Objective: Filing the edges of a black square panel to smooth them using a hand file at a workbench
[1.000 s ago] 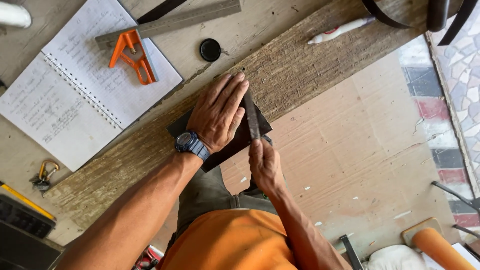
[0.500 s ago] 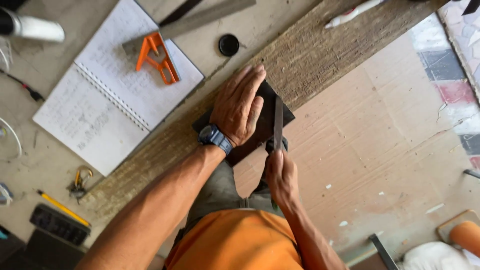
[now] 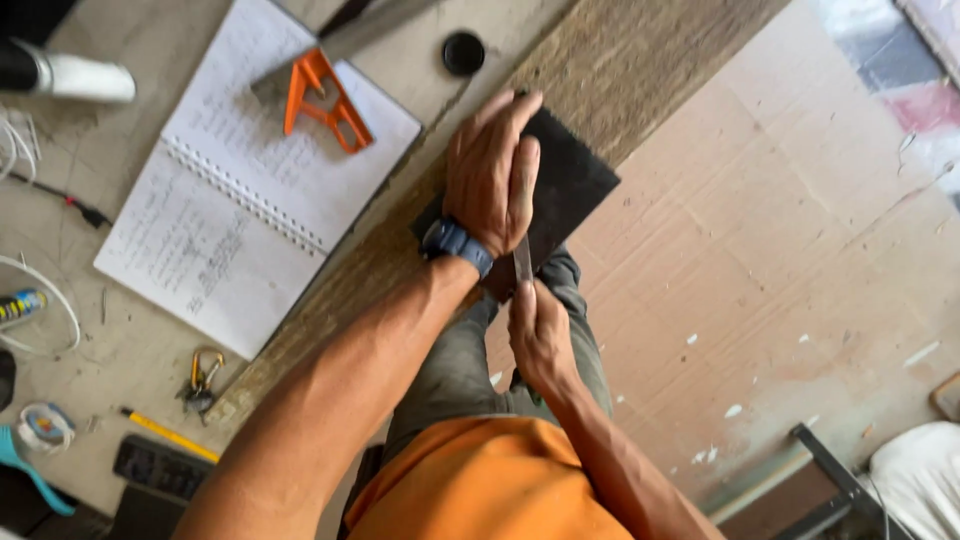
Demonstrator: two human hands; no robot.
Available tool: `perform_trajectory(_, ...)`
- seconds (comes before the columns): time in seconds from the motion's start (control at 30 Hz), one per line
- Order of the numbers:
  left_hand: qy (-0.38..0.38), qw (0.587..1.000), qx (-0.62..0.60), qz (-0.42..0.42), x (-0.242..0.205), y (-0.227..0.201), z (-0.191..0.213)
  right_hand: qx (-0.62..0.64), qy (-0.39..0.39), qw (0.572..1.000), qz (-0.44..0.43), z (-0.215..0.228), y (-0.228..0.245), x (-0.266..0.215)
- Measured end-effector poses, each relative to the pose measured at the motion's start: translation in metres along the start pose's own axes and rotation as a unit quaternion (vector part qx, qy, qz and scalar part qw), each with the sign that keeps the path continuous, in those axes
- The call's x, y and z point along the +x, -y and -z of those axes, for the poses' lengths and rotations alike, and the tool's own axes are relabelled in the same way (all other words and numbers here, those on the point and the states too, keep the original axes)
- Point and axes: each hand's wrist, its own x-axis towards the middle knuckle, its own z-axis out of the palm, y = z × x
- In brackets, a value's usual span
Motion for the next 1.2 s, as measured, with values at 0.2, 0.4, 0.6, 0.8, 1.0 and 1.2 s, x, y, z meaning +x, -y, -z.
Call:
perform_trajectory(0.2,0.029,0.994,-0.096,0.036,0.018,-0.007,0.021,0.023,-0.003,0.999,-0.025,-0.003,0.051,-0.013)
perform_trajectory(0.4,0.014,0.984,-0.159,0.083,0.006,-0.004,0.022,0.056,0.025,0.993,-0.097,-0.016,0.056,-0.027)
perform_trajectory(0.6,-0.016,0.977,-0.190,0.100,0.002,-0.002,0.028,0.019,0.044,0.999,-0.023,-0.026,0.060,-0.034)
perform_trajectory(0.8,-0.002,0.947,-0.286,0.148,0.010,0.013,0.044,0.049,0.048,0.993,-0.095,0.032,0.047,-0.057)
perform_trajectory(1.0,0.018,0.980,-0.182,0.075,-0.014,0.016,0.062,-0.037,0.053,0.998,0.008,0.054,0.039,-0.048)
perform_trajectory(1.2,0.043,0.969,-0.209,0.128,-0.017,0.019,0.066,-0.163,0.024,0.984,0.070,0.027,0.018,-0.002)
